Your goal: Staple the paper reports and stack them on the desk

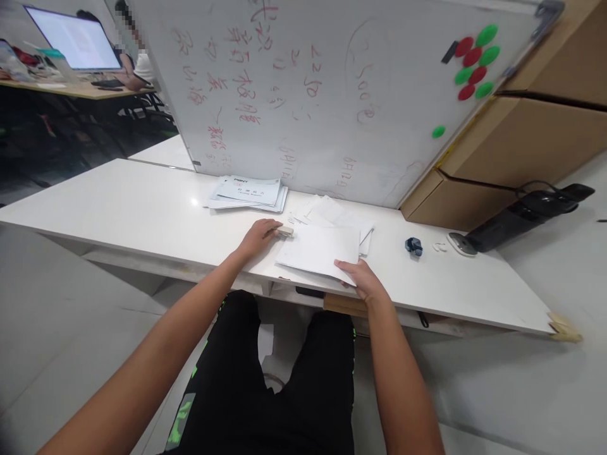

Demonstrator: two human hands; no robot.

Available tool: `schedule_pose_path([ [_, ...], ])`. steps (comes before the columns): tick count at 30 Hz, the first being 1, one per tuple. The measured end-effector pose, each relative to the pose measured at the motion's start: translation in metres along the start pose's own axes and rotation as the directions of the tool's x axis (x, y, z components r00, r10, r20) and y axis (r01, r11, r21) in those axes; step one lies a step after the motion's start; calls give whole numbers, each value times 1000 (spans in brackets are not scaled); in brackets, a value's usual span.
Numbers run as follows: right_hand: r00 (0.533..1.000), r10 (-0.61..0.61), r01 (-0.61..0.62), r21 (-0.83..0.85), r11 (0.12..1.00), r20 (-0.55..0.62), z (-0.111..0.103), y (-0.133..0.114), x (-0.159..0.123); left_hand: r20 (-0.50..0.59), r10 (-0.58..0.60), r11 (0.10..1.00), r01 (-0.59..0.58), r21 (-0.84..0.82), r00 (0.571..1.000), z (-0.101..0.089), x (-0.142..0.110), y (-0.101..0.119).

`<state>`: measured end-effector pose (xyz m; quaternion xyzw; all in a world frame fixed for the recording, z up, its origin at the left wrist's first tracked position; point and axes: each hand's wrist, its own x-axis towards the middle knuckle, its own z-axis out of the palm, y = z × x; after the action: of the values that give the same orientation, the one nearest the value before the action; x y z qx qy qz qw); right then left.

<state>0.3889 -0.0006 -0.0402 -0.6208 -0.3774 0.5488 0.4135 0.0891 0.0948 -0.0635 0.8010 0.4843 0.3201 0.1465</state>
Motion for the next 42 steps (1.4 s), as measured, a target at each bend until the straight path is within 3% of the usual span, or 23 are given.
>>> schedule_pose_path([
  [7, 995, -7, 10, -31, 999, 104, 5, -8, -1, 90, 24, 998, -19, -57, 996, -10, -12, 12],
  [12, 990, 23, -16, -47, 999, 142, 5, -5, 9, 83, -63, 998, 63, -2, 995, -13, 16, 23],
  [18, 980, 22, -11, -59, 998, 196, 1, -1, 15, 43, -114, 941, 94, 325, 993, 5, 61, 47],
  [25, 975, -19, 35, -71, 997, 222, -2, -1, 15, 150, -309, 917, 252, 309, 939, 28, 65, 37],
  [28, 976, 4, 18, -99, 995, 217, -4, 2, 18, 178, -303, 910, 229, 347, 936, 29, 66, 37],
  [34, 980, 22, 8, -152, 988, 196, -7, 4, 19, 309, -193, 881, 26, 472, 931, 36, 73, 46],
  [39, 985, 22, 3, -148, 989, 173, -3, 1, 14, 247, -255, 928, 165, 333, 935, 36, 76, 36],
  [42, 997, -72, 68, -197, 978, -17, 1, 9, 5, 164, -231, 966, 207, 153, 959, 30, 76, 27],
])
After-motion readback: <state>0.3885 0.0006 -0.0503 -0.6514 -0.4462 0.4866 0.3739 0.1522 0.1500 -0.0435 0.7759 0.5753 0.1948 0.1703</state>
